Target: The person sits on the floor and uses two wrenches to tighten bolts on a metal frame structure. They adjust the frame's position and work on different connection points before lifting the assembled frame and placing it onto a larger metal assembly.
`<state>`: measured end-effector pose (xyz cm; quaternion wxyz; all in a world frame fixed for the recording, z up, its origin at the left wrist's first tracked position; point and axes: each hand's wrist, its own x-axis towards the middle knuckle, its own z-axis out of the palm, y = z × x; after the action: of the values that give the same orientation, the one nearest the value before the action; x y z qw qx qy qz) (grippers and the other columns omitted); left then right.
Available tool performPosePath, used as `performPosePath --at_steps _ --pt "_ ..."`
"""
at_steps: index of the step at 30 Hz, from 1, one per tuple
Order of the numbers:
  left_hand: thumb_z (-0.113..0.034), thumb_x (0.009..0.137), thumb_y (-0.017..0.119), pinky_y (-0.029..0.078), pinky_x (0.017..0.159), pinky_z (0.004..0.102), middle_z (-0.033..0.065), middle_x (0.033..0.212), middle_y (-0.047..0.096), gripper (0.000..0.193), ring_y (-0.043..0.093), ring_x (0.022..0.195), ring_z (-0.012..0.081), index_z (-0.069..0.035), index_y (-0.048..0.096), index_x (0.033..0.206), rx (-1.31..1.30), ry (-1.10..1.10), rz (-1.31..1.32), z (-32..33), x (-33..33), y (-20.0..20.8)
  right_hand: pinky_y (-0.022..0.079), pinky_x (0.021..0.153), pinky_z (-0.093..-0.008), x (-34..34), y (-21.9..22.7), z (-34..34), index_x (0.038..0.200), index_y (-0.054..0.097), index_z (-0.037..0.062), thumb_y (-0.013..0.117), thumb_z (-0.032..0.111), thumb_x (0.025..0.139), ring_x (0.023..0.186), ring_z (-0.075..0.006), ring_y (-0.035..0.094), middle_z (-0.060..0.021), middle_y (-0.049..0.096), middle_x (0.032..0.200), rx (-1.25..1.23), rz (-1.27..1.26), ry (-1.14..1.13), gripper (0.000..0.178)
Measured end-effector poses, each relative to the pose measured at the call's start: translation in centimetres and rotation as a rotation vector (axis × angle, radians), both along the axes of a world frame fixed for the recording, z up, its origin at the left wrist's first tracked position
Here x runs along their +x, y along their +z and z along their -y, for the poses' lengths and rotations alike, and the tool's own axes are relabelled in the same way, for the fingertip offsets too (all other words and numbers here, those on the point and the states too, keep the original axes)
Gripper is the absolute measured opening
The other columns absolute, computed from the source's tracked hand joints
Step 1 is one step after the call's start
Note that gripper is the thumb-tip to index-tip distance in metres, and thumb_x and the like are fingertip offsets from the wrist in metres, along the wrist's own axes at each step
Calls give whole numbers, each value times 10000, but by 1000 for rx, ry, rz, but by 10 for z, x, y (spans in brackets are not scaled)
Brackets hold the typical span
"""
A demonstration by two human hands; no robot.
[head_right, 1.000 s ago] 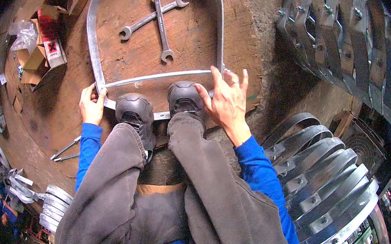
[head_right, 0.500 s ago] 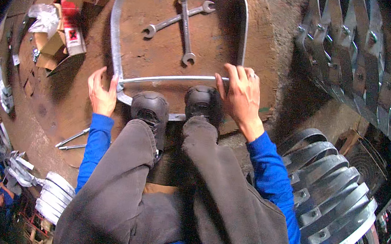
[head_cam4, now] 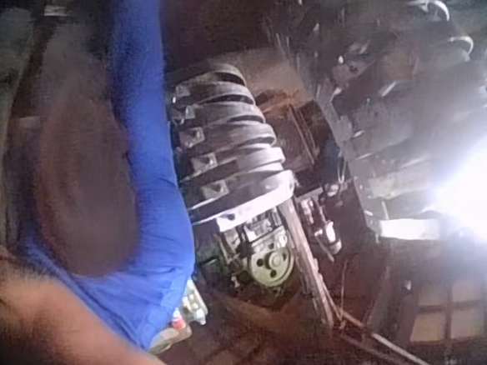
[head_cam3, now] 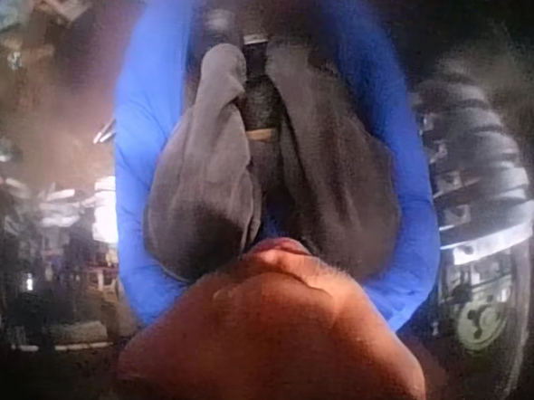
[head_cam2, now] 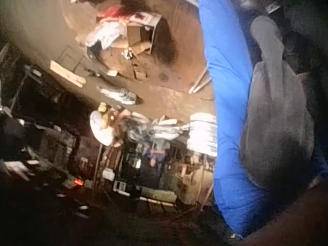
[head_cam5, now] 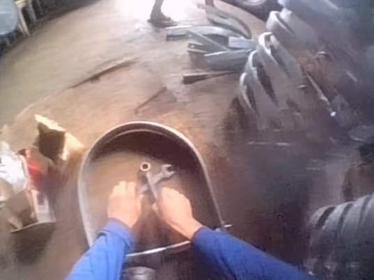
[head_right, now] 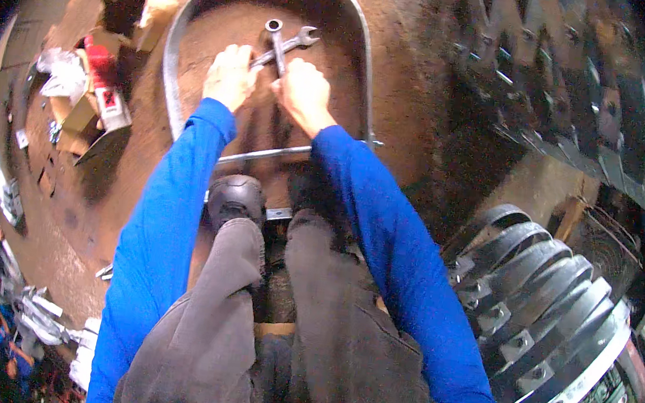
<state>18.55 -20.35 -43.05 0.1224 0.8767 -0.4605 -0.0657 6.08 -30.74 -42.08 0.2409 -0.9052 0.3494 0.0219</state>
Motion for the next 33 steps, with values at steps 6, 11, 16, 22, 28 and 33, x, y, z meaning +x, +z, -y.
performPosePath --at_steps 6,11,16,22,28,33 --pt "-295 890 611 498 767 478 218 895 623 337 620 858 389 -24 486 1047 108 -62 -112 0 8 -16 529 591 -477 -39 40 1 946 501 31 549 266 892 655 -397 645 -218 634 720 89 184 22 246" --pt "-401 903 549 513 762 502 271 883 654 428 646 843 425 4 495 1028 351 -133 -167 13 14 2 513 576 -457 -127 106 19 1022 469 68 537 191 943 663 -362 658 -184 641 719 225 442 -201 161" --pt "-407 884 545 510 762 501 247 850 657 383 650 848 408 -27 585 884 288 -217 -244 20 -11 20 529 606 -328 -201 127 20 1035 501 44 482 248 998 652 -214 670 -101 686 806 389 608 -399 208" --pt "-167 862 591 529 455 319 108 672 612 194 668 599 197 24 565 886 -198 316 -1100 32 -99 74 524 675 -300 -240 93 4 964 569 18 449 267 1020 779 -160 647 -118 668 985 333 799 -344 283" --pt "-138 850 636 548 526 327 104 694 632 204 654 591 182 12 557 964 -314 220 -996 37 -147 62 529 766 -353 -255 74 -4 950 572 6 486 128 976 861 -255 648 -169 655 1042 333 815 -171 152" --pt "-138 859 638 517 594 339 104 696 619 199 635 610 201 -15 527 967 -418 168 -865 50 -163 59 543 793 -379 -274 68 -14 948 579 33 504 34 905 962 -309 652 -178 634 1142 228 729 -27 87"
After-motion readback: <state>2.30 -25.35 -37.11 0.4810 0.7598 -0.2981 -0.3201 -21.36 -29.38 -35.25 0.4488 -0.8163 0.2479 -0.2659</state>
